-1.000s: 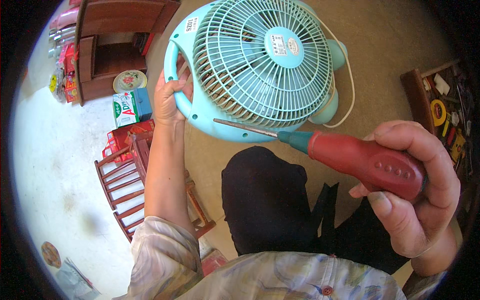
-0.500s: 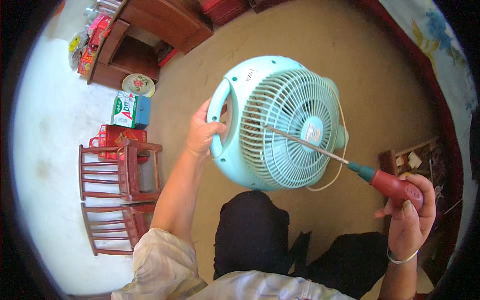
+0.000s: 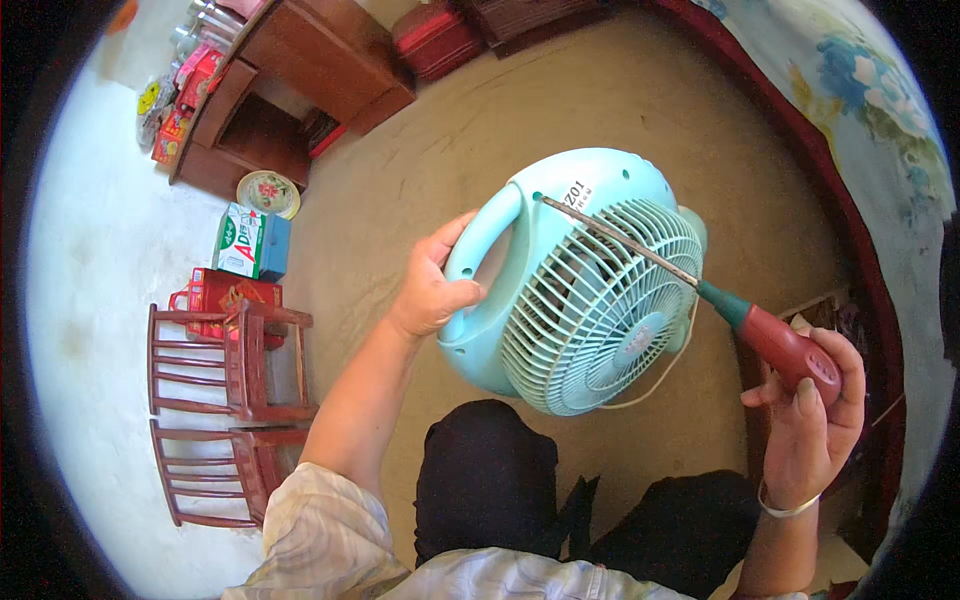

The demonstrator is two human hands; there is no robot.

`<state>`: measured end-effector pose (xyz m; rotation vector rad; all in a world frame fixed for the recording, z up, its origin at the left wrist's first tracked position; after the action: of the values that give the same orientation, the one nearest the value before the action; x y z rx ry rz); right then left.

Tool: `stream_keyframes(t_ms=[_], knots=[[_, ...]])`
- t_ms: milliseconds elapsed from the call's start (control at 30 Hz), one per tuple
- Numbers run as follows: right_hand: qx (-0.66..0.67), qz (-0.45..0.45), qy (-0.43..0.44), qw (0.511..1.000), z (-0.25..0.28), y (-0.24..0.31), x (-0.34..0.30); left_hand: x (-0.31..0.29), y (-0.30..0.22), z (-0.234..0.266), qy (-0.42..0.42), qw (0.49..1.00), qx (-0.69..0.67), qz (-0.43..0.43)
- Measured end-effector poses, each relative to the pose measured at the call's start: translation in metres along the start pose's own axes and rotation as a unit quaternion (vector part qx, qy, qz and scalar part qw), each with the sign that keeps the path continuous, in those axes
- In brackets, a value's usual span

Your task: Repairing or disassembling a small blue desk fan using various screwdrivers.

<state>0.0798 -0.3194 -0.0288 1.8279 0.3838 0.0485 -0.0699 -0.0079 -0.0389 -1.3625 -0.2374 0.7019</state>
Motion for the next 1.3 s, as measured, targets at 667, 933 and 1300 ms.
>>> stream_keyframes(t_ms=[667, 933, 1300], knots=[[-0.271, -0.043, 0.161, 0.948, -0.01, 0.03, 0.023, -0.014, -0.011, -0.012, -0.018, 1.0, -0.019, -0.014], [-0.377, 0.203, 0.261, 0.865, -0.02, 0.02, 0.032, -0.009, 0.004, 0.003, -0.028, 0.999, 0.019, -0.025], [-0.131, -0.213, 0.12, 0.961, -0.022, 0.026, 0.048, -0.006, -0.003, -0.009, -0.018, 1.0, -0.015, -0.017]])
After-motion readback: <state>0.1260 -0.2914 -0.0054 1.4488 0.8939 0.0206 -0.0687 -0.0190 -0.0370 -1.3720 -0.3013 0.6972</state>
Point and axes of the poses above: each hand's wrist, its own x-axis towards the middle knuckle, its own z-axis out of the back of the hand, y = z × x, the point moved 1 cm from there along x, towards the middle knuckle, and after that the axes turned 8 degrees about -y, right-handed, at the moved point
